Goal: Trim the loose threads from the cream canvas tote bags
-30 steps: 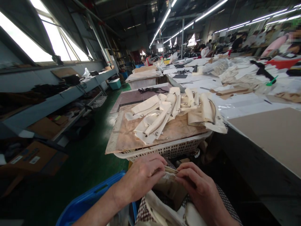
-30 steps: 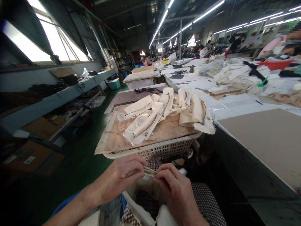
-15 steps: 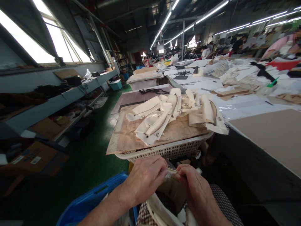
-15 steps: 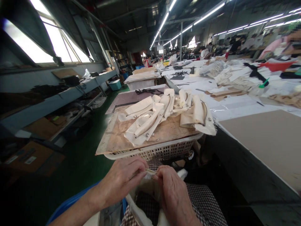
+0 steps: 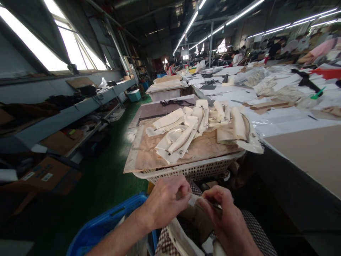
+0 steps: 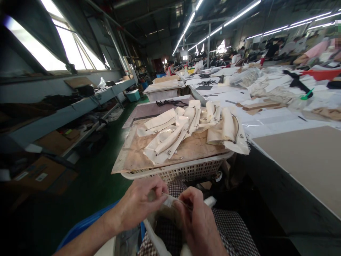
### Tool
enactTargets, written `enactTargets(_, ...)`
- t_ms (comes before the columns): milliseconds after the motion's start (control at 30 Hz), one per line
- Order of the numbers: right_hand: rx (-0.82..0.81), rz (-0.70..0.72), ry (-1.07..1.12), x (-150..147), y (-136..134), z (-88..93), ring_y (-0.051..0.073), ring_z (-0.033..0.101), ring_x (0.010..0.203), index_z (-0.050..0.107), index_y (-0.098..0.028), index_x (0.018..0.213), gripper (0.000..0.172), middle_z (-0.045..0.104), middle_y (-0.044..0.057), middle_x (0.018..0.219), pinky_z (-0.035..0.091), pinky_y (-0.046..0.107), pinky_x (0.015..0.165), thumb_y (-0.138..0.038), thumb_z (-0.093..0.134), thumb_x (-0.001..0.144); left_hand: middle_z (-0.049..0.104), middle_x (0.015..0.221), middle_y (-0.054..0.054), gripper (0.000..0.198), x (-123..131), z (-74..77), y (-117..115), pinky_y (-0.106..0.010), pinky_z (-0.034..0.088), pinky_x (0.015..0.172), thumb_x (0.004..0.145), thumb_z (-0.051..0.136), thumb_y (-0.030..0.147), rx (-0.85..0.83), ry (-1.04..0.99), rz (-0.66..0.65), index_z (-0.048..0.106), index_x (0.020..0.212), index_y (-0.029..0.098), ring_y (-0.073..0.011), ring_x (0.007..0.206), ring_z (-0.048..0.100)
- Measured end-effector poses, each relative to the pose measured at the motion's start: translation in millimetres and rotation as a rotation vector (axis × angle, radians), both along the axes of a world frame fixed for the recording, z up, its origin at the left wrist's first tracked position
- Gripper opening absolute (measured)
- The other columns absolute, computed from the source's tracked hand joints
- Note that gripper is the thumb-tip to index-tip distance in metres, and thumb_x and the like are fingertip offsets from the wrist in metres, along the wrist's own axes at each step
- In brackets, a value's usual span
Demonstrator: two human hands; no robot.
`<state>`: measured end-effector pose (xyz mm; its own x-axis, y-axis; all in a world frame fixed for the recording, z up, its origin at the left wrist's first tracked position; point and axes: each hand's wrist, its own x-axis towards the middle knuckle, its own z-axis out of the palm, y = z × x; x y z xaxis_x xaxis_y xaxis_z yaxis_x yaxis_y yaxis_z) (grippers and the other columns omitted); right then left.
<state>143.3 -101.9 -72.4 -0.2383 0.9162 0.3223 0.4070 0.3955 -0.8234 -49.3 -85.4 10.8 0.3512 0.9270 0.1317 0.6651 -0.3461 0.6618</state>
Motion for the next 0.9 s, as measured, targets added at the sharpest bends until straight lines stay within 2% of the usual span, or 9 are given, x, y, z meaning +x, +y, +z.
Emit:
enactTargets(133,-0.073,0.079,-0.061,4.5,1.6,15.5,0.013,0.065,0.063,0.045,-0.024,0.097,0.01,0.065,-0.001,0.076,0.052,0.02,0.054,-0.034,0.045,0.097,0.07,0.079,0.002,0.031,-2.7,4.0,4.7,-0.025,0.045,0.067,0.072,0.066,0.006,-0.26,-0.225,0.064,0.04,0.08,0.021,-0.013,0.07,0.06)
enactTargets(200,0.005,0.18,-0.159,6.3,5.1,20.1,0.013,0.067,0.067,0.048,-0.025,0.103,0.01,0.067,-0.001,0.081,0.053,0.02,0.057,-0.033,0.044,0.097,0.071,0.078,0.001,0.035,-4.0,4.8,6.8,-0.024,0.046,0.066,0.069,0.071,0.008,-0.375,-0.378,0.059,0.04,0.079,0.02,-0.0136,0.071,0.062)
enactTargets(267,0.13,0.263,-0.249,6.0,8.8,19.2,0.016,0.071,0.079,0.047,-0.027,0.119,0.025,0.071,0.001,0.095,0.056,0.023,0.065,-0.034,0.049,0.095,0.07,0.078,-0.001,0.033,-4.7,7.3,6.6,-0.024,0.047,0.065,0.067,0.075,0.009,-0.41,-0.433,0.064,0.044,0.076,0.018,-0.0142,0.072,0.063)
enactTargets(333,0.224,0.305,-0.35,3.5,11.8,13.4,0.017,0.072,0.081,0.048,-0.03,0.123,0.027,0.073,0.002,0.098,0.056,0.024,0.064,-0.033,0.048,0.096,0.069,0.079,0.0,0.025,-5.2,12.6,3.2,-0.025,0.047,0.069,0.07,0.075,0.012,-0.369,-0.33,0.062,0.051,0.077,0.017,-0.0145,0.075,0.062)
enactTargets(400,0.246,0.267,-0.441,0.0,13.6,5.9,0.018,0.071,0.067,0.057,-0.029,0.108,0.021,0.073,0.0,0.082,0.053,0.025,0.055,-0.027,0.038,0.098,0.067,0.085,0.001,0.023,-6.5,19.3,-3.3,-0.027,0.046,0.073,0.071,0.074,0.013,-0.277,-0.126,0.066,0.056,0.084,0.018,-0.0154,0.079,0.061)
enactTargets(467,0.254,0.217,-0.486,-3.0,14.4,0.4,0.018,0.068,0.056,0.059,-0.028,0.094,0.027,0.069,-0.001,0.07,0.048,0.026,0.047,-0.022,0.032,0.097,0.065,0.094,0.001,0.028,-8.6,25.0,-11.2,-0.028,0.045,0.075,0.07,0.074,0.014,-0.164,0.071,0.103,0.055,0.09,0.02,-0.0168,0.084,0.059)
enactTargets(600,0.299,0.257,-0.512,-5.1,15.1,-1.8,0.018,0.067,0.053,0.058,-0.029,0.091,0.018,0.068,-0.003,0.065,0.042,0.025,0.043,-0.019,0.043,0.092,0.062,0.091,0.001,0.023,-12.7,27.8,-22.9,-0.027,0.045,0.072,0.072,0.067,0.012,-0.063,0.265,0.182,0.05,0.087,0.02,-0.0174,0.083,0.058)
enactTargets(733,0.299,0.25,-0.527,-4.9,15.3,-3.1,0.018,0.067,0.054,0.058,-0.028,0.088,0.019,0.068,-0.002,0.064,0.041,0.025,0.044,-0.013,0.048,0.086,0.064,0.09,0.0,0.021,-14.1,25.3,-24.6,-0.028,0.047,0.074,0.074,0.063,0.005,-0.006,0.351,0.159,0.055,0.087,0.02,-0.0185,0.084,0.061)
enactTargets(900,0.297,0.284,-0.526,-2.9,16.4,-4.2,0.017,0.067,0.055,0.057,-0.028,0.092,0.018,0.067,-0.004,0.067,0.04,0.025,0.045,-0.013,0.049,0.088,0.067,0.099,-0.001,0.015,-17.5,24.1,-21.9,-0.026,0.05,0.079,0.079,0.062,0.003,0.056,0.288,0.036,0.06,0.077,0.018,-0.0165,0.088,0.065)
